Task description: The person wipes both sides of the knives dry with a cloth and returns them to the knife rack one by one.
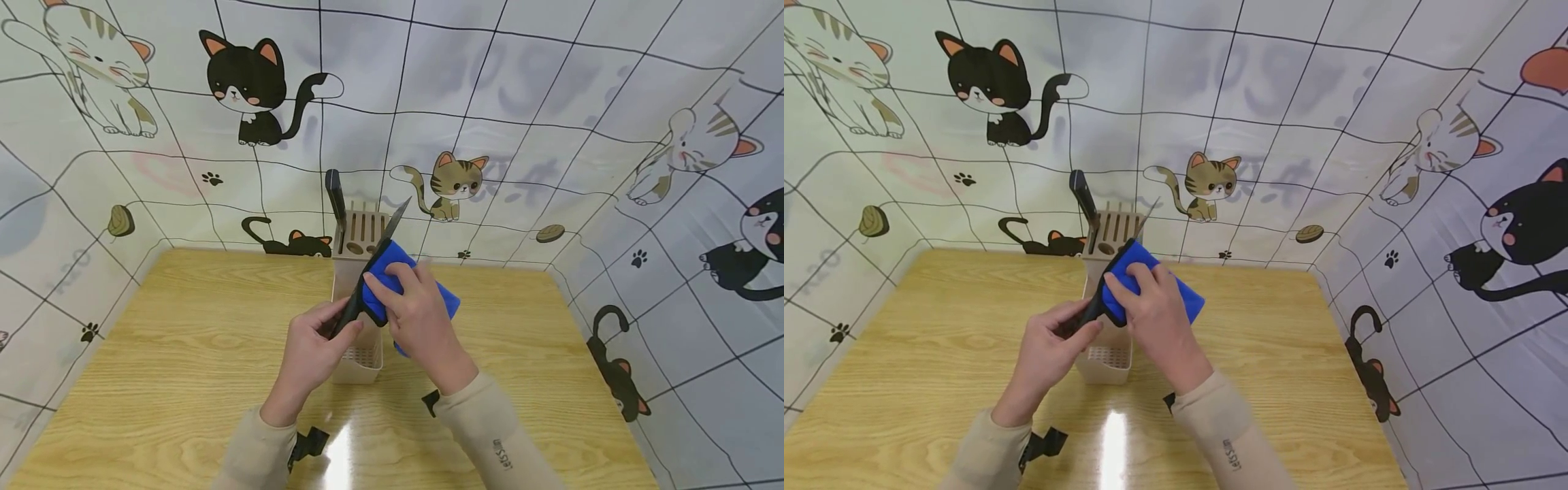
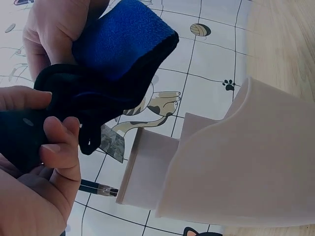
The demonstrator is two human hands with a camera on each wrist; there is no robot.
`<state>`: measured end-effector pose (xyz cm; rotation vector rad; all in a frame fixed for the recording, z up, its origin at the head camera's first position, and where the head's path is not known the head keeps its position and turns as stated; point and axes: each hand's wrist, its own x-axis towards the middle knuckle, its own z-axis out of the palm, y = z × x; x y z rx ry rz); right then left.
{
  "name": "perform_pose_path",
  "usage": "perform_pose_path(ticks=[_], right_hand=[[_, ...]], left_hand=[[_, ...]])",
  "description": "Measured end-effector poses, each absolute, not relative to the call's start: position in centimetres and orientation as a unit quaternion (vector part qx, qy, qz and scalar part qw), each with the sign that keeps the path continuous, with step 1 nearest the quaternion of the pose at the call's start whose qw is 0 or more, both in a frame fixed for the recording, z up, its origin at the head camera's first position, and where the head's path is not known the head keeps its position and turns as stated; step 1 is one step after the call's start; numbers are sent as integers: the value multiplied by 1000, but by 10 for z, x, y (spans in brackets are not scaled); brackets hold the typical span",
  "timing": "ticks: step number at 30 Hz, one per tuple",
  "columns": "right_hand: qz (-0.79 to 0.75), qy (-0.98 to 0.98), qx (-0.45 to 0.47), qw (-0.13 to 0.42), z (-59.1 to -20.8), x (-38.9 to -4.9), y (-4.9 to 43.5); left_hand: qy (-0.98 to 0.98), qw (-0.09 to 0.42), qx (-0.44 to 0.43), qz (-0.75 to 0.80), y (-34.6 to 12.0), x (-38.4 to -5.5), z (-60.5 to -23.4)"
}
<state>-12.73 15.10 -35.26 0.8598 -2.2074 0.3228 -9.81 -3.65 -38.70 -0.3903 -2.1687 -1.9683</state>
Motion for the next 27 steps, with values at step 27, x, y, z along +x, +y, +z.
perform_pose_path(ticks=[27], right_hand=[[114, -862, 302, 391, -343, -142, 177]], left_hand=[[-775, 234, -162, -564, -32, -99, -394]])
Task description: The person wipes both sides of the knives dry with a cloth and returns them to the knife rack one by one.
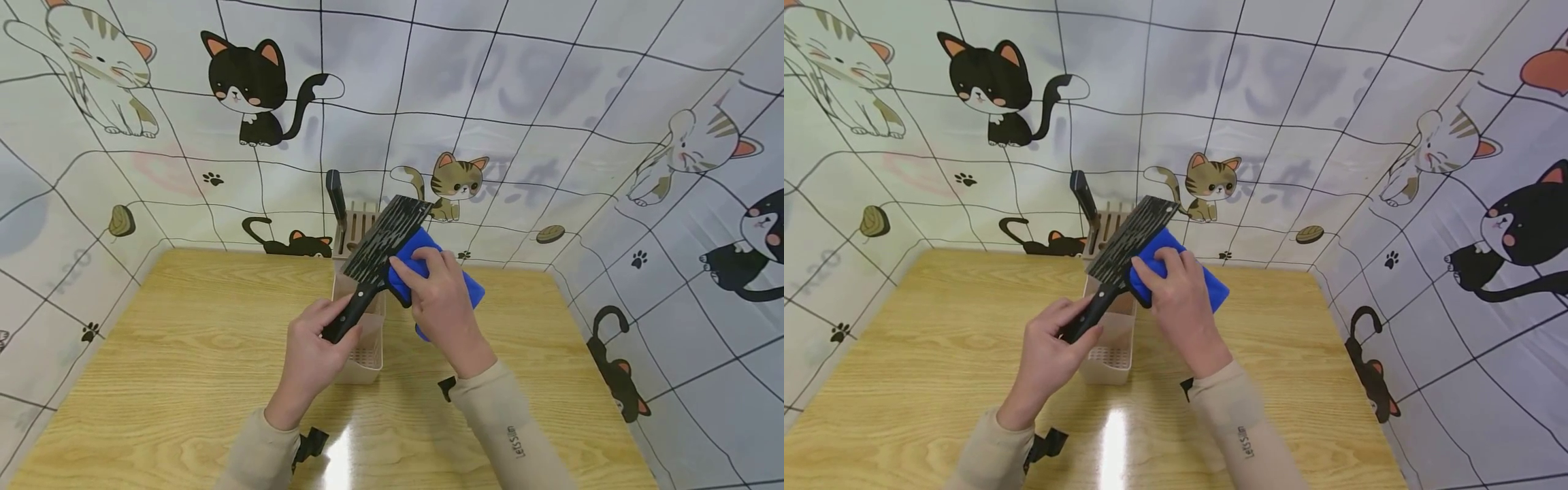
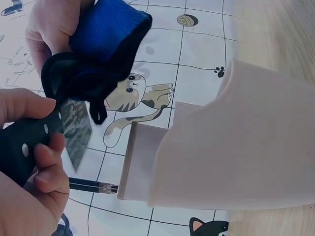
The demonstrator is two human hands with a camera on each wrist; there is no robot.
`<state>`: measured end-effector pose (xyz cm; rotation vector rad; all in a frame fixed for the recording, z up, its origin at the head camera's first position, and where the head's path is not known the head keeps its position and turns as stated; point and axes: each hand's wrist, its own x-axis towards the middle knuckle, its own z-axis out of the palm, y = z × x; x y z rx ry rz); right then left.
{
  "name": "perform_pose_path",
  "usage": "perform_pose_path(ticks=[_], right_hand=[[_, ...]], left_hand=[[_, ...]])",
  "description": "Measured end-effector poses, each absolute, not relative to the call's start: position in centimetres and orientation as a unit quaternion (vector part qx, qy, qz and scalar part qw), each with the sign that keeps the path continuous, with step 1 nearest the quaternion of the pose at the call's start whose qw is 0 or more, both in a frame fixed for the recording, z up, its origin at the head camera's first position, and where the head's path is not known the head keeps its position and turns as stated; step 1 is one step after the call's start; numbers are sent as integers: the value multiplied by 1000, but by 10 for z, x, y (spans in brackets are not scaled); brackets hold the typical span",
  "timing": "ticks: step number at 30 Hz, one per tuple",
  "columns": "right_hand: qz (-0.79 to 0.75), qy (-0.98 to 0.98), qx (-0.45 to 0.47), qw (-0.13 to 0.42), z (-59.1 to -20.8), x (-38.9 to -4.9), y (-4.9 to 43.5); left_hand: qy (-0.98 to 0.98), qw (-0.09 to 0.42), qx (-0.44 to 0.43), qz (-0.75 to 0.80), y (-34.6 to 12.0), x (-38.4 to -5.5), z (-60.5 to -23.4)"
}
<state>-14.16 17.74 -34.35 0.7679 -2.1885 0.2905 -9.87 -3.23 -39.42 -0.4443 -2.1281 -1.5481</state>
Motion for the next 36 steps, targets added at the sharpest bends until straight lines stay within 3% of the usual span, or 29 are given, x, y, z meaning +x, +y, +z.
perform_pose_path(ticks=[7, 18, 29, 36], right_hand=[[138, -858, 284, 405, -334, -145, 187], [177, -839, 287, 427, -311, -147, 186], [165, -902, 243, 317, -315, -169, 186], [169, -904, 243, 310, -324, -178, 187]], left_hand=[[-772, 259, -163, -557, -33, -101, -399], [-785, 257, -158, -540, -33, -101, -401], [-782, 288, -201, -516, -34, -102, -405], [-787, 299, -232, -487, -33, -102, -406]])
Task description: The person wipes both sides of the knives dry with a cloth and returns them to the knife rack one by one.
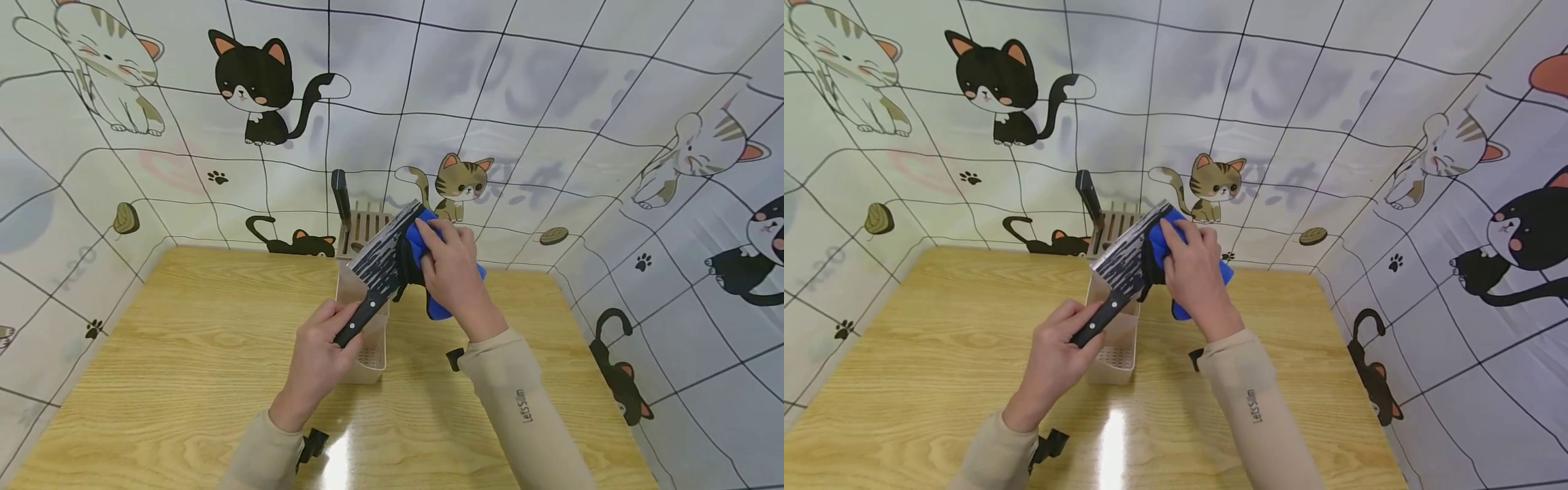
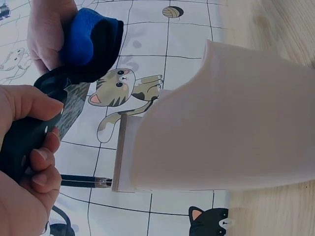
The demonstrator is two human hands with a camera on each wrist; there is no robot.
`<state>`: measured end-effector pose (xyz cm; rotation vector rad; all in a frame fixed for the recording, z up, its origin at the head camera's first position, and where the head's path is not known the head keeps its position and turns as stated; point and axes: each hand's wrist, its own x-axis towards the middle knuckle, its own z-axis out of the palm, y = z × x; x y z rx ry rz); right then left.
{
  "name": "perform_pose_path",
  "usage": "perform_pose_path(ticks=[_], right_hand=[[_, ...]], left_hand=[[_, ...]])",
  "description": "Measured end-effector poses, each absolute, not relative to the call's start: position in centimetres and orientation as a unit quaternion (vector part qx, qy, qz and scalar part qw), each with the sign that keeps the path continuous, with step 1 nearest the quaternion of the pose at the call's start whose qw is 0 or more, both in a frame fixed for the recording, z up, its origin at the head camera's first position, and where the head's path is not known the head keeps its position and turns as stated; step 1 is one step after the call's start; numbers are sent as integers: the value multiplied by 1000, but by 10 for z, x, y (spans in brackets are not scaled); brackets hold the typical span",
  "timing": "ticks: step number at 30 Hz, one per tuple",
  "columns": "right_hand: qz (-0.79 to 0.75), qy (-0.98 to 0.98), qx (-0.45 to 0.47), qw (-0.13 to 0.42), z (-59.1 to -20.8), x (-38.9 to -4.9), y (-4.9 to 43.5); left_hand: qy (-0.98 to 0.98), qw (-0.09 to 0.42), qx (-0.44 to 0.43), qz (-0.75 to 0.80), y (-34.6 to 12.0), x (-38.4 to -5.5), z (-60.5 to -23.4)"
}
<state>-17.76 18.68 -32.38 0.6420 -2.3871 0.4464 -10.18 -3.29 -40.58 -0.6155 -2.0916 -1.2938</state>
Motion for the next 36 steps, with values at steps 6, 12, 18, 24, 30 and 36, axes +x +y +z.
perform_pose_path(ticks=[6, 12, 18, 24, 30, 36], right_hand=[[189, -905, 244, 294, -322, -178, 187], [168, -910, 272, 264, -318, -175, 180], [155, -888, 352, 253, -318, -166, 168], [137, -877, 396, 234, -317, -157, 161], [122, -873, 406, 242, -316, -155, 161], [125, -880, 382, 253, -316, -160, 166]], left_hand=[[-788, 311, -244, -472, -31, -101, -406], [-793, 308, -246, -464, -31, -101, -408], [-801, 305, -246, -454, -32, -101, -408], [-801, 313, -253, -443, -32, -103, -409], [-800, 321, -258, -437, -32, -103, -409], [-802, 310, -255, -443, -32, -101, -408]])
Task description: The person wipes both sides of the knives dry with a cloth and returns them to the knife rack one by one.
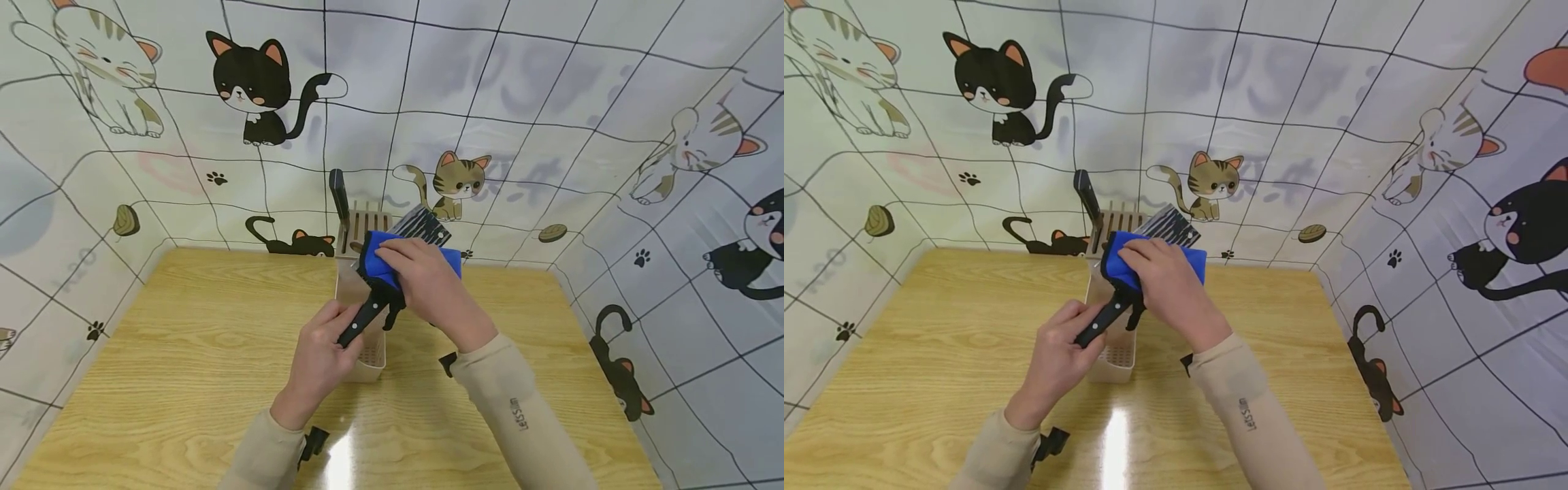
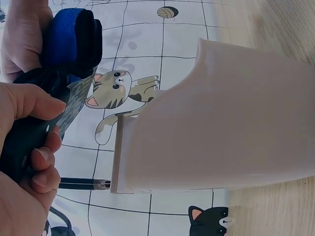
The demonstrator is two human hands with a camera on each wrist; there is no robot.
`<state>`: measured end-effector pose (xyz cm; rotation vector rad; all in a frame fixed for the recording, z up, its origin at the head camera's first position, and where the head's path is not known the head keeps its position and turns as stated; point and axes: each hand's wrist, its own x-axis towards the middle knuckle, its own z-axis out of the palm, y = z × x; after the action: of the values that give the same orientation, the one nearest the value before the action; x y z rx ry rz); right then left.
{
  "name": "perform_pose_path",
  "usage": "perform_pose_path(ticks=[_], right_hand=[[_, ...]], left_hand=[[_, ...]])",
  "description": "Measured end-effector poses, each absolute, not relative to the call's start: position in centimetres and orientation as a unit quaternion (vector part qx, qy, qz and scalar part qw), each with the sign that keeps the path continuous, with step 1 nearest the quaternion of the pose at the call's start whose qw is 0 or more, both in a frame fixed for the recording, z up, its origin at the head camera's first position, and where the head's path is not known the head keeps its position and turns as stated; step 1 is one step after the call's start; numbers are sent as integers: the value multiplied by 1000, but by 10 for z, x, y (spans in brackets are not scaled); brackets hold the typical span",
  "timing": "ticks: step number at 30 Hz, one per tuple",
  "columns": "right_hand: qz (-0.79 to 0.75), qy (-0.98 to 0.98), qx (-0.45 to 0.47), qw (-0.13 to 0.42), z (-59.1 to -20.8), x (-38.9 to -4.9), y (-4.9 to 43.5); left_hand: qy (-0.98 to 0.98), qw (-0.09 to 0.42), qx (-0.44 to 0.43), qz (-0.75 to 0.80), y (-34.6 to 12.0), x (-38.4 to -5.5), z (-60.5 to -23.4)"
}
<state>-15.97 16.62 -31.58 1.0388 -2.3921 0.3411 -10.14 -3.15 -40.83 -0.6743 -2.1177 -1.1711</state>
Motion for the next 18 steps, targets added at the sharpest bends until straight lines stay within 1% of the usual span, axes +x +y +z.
perform_pose_path(ticks=[9, 18], right_hand=[[143, -906, 325, 232, -311, -175, 182], [143, -924, 253, 247, -310, -183, 192]], left_hand=[[-800, 311, -248, -450, -33, -99, -408], [-800, 316, -250, -445, -33, -98, -407]])
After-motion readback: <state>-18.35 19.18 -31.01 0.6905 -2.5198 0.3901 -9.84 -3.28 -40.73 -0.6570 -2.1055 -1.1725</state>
